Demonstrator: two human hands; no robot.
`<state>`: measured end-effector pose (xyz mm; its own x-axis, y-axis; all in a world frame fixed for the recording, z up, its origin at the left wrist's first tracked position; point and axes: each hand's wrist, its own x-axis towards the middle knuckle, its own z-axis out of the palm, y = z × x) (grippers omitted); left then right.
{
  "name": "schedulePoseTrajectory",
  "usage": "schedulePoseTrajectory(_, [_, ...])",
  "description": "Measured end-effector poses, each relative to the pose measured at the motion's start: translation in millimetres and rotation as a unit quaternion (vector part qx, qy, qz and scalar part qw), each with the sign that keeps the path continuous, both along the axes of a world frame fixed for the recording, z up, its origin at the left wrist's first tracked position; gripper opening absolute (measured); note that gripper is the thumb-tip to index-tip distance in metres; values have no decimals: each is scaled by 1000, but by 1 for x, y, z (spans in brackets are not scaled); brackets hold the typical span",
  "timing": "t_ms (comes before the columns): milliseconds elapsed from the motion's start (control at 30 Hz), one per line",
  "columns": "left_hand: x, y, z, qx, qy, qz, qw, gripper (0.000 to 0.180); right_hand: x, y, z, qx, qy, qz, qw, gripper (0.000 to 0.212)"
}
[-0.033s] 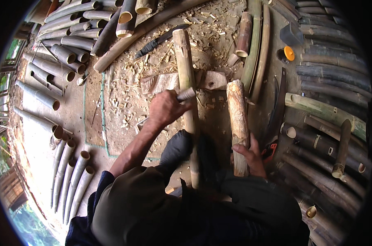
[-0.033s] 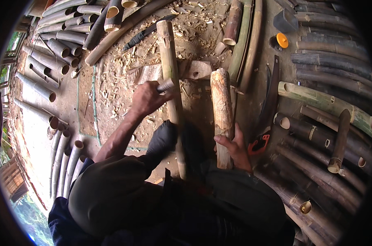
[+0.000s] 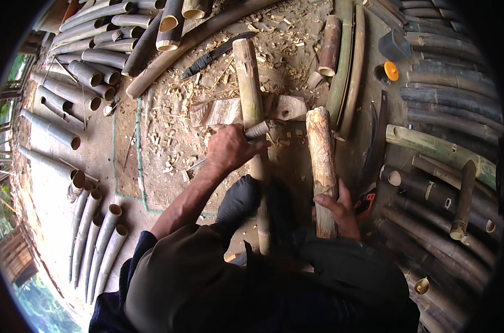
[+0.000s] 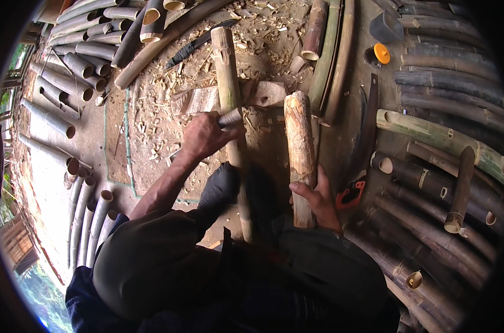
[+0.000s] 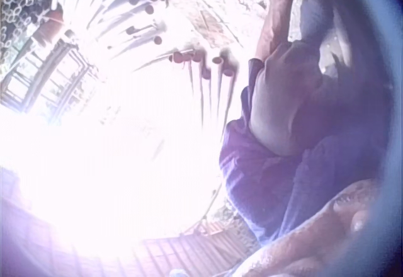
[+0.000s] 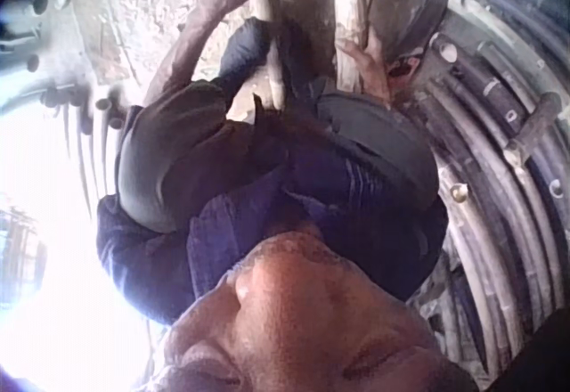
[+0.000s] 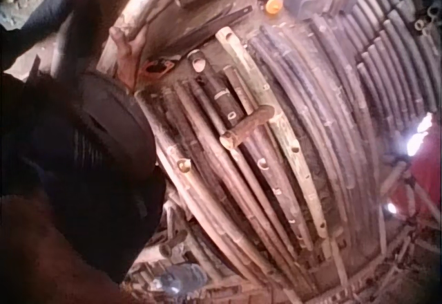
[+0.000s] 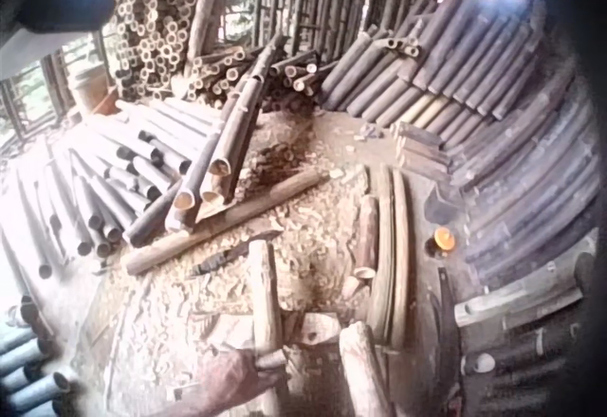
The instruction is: The person uses a wooden mallet to strike a chisel, splitting a long bamboo pole into thin strips. The person holds the bamboo pole steady with their left hand and repeatedly strikes the chisel with the mallet in their right hand.
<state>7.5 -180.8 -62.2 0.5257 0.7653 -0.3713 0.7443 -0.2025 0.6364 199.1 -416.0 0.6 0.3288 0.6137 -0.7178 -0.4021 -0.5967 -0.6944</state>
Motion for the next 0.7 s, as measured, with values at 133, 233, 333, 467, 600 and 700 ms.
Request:
schedulePoseTrajectory(133, [6, -11, -33, -37, 40, 19, 998, 53, 0, 4, 5, 2, -8, 10, 1000, 66])
schedulePoseTrajectory(233, [-3, -1, -38, -96, -10, 22, 995, 49, 1, 3, 2, 2, -3, 11, 1000, 67])
schedulePoseTrajectory(333, [-24, 15, -26, -151, -95, 61, 982, 36, 0, 6, -3, 2, 13, 19, 1000, 67])
schedulePoseTrajectory(467, [-32, 68, -7, -226, -422, 231, 847, 30, 3, 4, -9, 8, -3, 24, 1000, 71])
schedulePoseTrajectory(600, [-31, 131, 12, -293, -646, 381, 593, 39, 1, 12, -7, 2, 12, 26, 1000, 67])
schedulePoseTrajectory(700, [-28, 159, -6, -301, -694, 368, 541, 38, -2, 14, -6, -6, 10, 9, 1000, 68])
